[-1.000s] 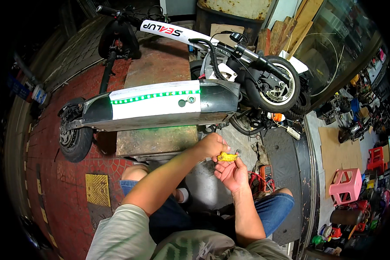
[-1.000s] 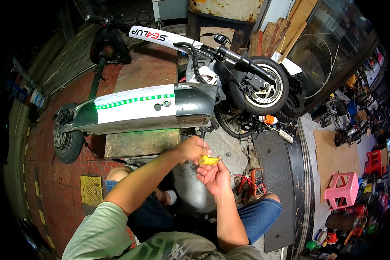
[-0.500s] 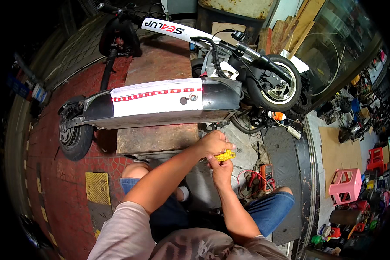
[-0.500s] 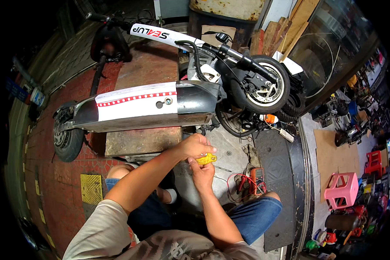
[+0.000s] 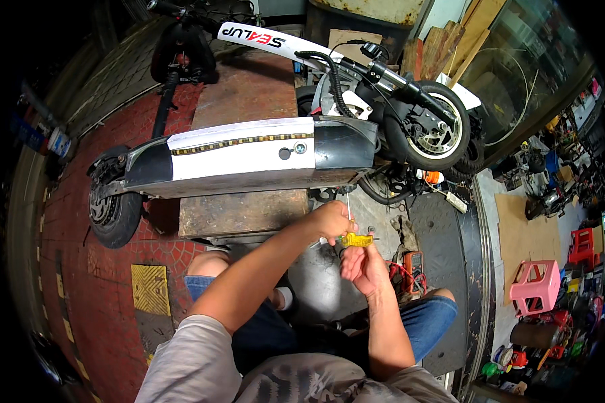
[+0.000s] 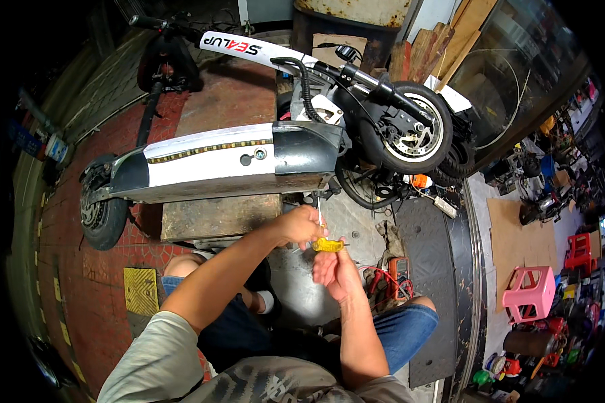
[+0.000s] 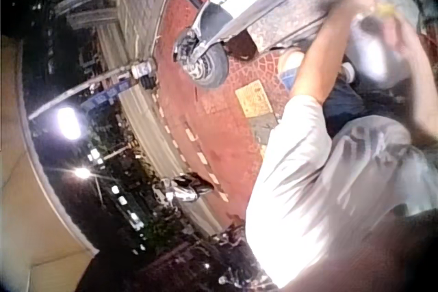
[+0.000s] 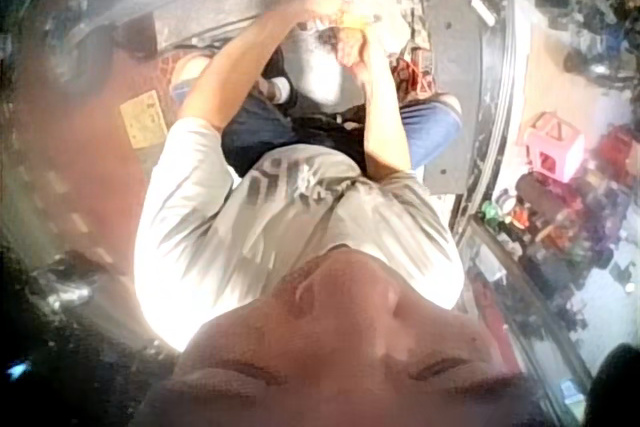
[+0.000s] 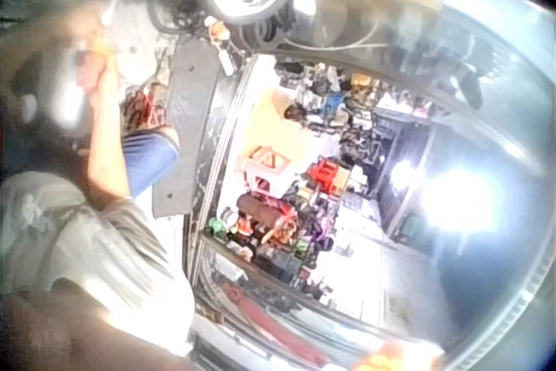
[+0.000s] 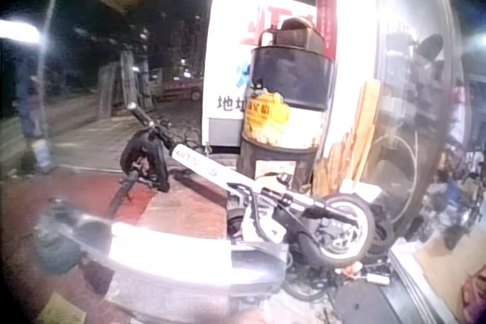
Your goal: The person uses a screwdriver to remove screws from the side panel of an electric scooter, lifts the plastic housing to reveal the wiring, and disconnects several electrical connectors by hand.
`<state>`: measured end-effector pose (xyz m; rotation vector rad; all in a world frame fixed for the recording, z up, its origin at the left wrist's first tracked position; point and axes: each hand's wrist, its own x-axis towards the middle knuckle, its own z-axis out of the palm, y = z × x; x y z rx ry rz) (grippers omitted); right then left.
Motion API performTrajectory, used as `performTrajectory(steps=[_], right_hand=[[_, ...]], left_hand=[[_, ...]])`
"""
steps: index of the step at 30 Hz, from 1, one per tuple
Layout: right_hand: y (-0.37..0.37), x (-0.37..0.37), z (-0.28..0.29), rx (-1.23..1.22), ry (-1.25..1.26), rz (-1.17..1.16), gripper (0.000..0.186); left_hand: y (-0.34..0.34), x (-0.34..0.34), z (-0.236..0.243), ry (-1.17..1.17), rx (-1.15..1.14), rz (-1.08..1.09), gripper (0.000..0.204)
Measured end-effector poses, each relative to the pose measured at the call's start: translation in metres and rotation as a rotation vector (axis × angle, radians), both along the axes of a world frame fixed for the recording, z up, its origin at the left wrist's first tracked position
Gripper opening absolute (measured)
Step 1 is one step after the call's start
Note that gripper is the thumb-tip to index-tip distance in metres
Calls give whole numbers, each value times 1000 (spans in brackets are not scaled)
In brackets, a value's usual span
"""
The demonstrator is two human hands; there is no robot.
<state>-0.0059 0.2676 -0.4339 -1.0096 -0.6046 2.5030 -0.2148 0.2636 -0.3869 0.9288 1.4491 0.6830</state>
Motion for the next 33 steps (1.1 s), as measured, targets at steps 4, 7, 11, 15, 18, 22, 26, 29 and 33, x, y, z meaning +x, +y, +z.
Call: performTrajectory(steps=[4, 7, 11, 15, 18, 22, 26, 29, 33], right_hand=[[-8, 3, 19, -135, 336, 179, 94], [-23, -22, 46, -186, 207, 98, 77], [-37, -51, 21, 329, -195, 156, 35], [-38, -54, -25, 432, -290, 87, 37], [-37, -52, -17, 203, -275, 64, 40], [-28, -27, -34, -67, -132, -9, 49], [-14, -6, -29, -237, 229, 52, 72], [-11, 2, -12, -172, 409, 211, 83], [-15, -3, 17, -220, 393, 210, 85]], left_hand=[[-1, -1, 3, -30, -3, 8, 27], [1, -6, -1, -78, -6, 12, 26], [3, -4, -2, -151, -4, 28, 22], [-3, 7, -1, -125, 115, 140, 17], [-2, 3, -12, -238, 147, 199, 17], [-4, 5, -1, -116, 30, 163, 18], [-9, -3, 7, -21, 18, 80, 19], [-7, -9, 15, -37, -13, 10, 19], [-7, -8, 11, -110, -1, 56, 20]])
